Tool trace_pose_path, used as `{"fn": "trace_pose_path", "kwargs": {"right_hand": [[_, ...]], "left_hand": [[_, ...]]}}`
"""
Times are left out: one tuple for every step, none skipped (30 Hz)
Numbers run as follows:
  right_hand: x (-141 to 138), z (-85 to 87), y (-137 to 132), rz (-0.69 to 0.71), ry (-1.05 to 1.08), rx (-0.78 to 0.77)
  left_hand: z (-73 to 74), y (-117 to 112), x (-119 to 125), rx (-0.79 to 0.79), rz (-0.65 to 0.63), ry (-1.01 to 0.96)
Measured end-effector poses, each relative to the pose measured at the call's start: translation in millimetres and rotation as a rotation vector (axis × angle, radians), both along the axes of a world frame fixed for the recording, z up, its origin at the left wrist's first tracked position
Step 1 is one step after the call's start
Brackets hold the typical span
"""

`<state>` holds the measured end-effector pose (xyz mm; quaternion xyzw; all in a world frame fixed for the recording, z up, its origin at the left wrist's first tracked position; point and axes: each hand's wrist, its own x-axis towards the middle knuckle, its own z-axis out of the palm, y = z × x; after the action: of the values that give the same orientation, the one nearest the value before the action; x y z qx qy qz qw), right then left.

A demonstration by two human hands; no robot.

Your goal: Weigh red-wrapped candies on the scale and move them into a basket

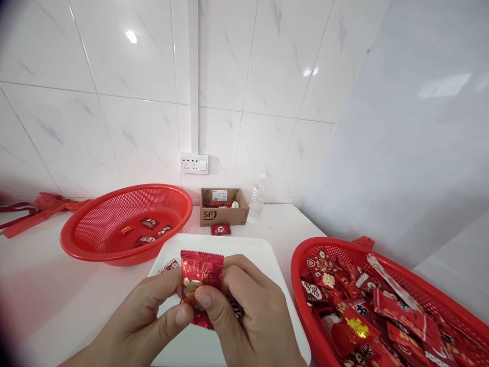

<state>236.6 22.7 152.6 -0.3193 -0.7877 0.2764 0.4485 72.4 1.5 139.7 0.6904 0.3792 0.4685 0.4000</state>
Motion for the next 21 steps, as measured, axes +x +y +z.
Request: {"fn": "trace_pose_path", "kwargs": {"right_hand": [[0,0.4,0,-0.002,-0.001,-0.003],[1,0.8,0,0.003,-0.007,-0.009],[2,1.1,1,0.011,-0.015,-0.019],[3,1.2,2,0.019,-0.020,-0.029],[4,1.1,3,0.022,-0.021,-0.039],[6,0.8,4,0.019,-0.018,-0.041],[8,0.4,6,0.008,-0.009,-0.038],[9,0.0,7,-0.005,0.005,-0.026],[10,-0.4,7,-0.017,0.020,-0.009],[11,-0.6,8,-0.022,0.030,0.005],[12,-0.7,8,-0.022,0.035,0.012],[11,-0.7,8,-0.020,0.033,0.014],[11,-0.5,7,-0.020,0.026,0.008],[10,-0.4,7,-0.026,0.018,0.000],[10,-0.3,6,-0.036,0.016,-0.007],[10,-0.2,6,-0.050,0.021,-0.010],[10,-0.2,6,-0.064,0.029,-0.007],[10,-0.2,6,-0.077,0.038,0.000],[11,-0.2,6,-0.090,0.043,0.013],[12,-0.2,6,-0.102,0.043,0.024],[13,-0.1,5,-0.110,0.038,0.035]], "left_hand": [[0.7,0,0,0.012,0.009,0.010],[1.4,1,-1,0.021,0.017,0.012],[2.2,1,-1,0.029,0.019,0.012],[3.2,0,-2,0.036,0.013,0.012],[4.4,0,-2,0.038,0.001,0.017],[5.8,-1,-3,0.040,-0.013,0.024],[7.3,-2,-4,0.035,-0.028,0.036],[8.8,-3,-4,0.023,-0.046,0.055],[10.2,-4,-5,0.011,-0.068,0.079],[11.3,-4,-4,0.006,-0.084,0.105],[12.0,-5,-4,0.011,-0.093,0.132],[12.1,-5,-3,0.022,-0.095,0.158],[11.8,-5,-3,0.039,-0.087,0.177],[10.9,-4,-2,0.064,-0.070,0.183],[9.6,-3,-2,0.086,-0.047,0.185],[8.0,-2,-1,0.101,-0.021,0.182],[6.4,-1,-1,0.115,0.003,0.179],[4.9,0,-2,0.130,0.033,0.175],[3.7,1,-2,0.151,0.066,0.167],[2.7,2,-3,0.176,0.097,0.160],[2.1,2,-4,0.204,0.126,0.147]]}}
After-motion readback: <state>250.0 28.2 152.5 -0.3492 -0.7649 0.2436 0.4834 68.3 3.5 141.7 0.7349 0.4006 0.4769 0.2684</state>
